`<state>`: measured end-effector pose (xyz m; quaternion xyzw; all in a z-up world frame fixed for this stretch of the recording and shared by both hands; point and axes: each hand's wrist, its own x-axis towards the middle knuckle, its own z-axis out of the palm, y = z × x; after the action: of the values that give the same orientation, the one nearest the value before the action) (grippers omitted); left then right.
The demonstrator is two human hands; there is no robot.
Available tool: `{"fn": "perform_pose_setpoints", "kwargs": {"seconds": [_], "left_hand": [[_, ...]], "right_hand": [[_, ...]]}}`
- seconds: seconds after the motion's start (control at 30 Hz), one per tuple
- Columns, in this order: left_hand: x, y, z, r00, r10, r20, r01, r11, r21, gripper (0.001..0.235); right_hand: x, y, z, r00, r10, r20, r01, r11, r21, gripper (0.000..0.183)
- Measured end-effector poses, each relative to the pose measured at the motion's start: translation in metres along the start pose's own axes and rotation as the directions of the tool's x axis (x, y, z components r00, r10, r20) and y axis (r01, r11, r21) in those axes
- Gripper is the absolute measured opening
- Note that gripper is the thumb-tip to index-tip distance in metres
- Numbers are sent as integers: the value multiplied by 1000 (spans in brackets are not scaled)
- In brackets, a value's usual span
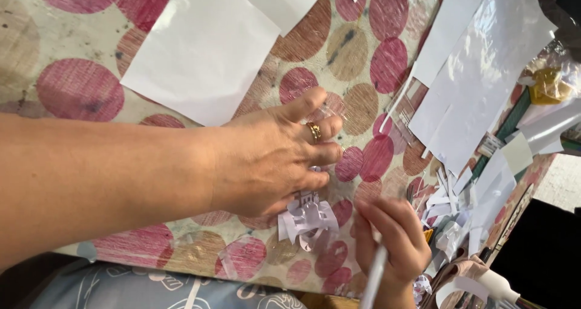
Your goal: The person uses a white craft knife to cut a small piece of white paper on a patterned tablecloth. The camera shakes violently for several seconds before stabilizing, after which the person resumes cutting the paper with the knife.
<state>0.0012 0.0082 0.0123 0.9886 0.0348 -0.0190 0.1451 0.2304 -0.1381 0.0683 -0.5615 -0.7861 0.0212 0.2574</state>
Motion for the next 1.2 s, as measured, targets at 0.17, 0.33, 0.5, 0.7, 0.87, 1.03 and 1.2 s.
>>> {"fn": "perform_pose_setpoints", "kwargs": {"seconds": [0.17,0.33,0.5,0.7,0.87,1.03,1.2], "left_hand": [[-3,-1,-6,999,-9,40,8,1000,4,72],[-2,-1,-1,1000,-16,-22,15,1000,-17,68],[2,2,7,992,-59,-110,56,998,-29,62],[1,0,4,998,-21,-59,20,1000,-5,66],[4,2,10,997,-34,-66,35,999,16,68],[5,2,10,998,-36,-48,38,998,51,72],[2,2,8,998,-38,-49,41,998,54,72]], "right_hand": [[36,-6,9,916,-70,395,51,997,57,18],[38,-13,11,885,-92,457,97,995,14,20],[34,-13,15,884,-114,453,154,987,-54,18],[26,-13,19,879,-156,450,235,964,-123,14],[13,-6,23,904,-204,374,262,959,-109,12],[7,-6,21,913,-205,353,253,963,-95,14],[-4,-1,20,920,-206,333,247,965,-85,11]]}}
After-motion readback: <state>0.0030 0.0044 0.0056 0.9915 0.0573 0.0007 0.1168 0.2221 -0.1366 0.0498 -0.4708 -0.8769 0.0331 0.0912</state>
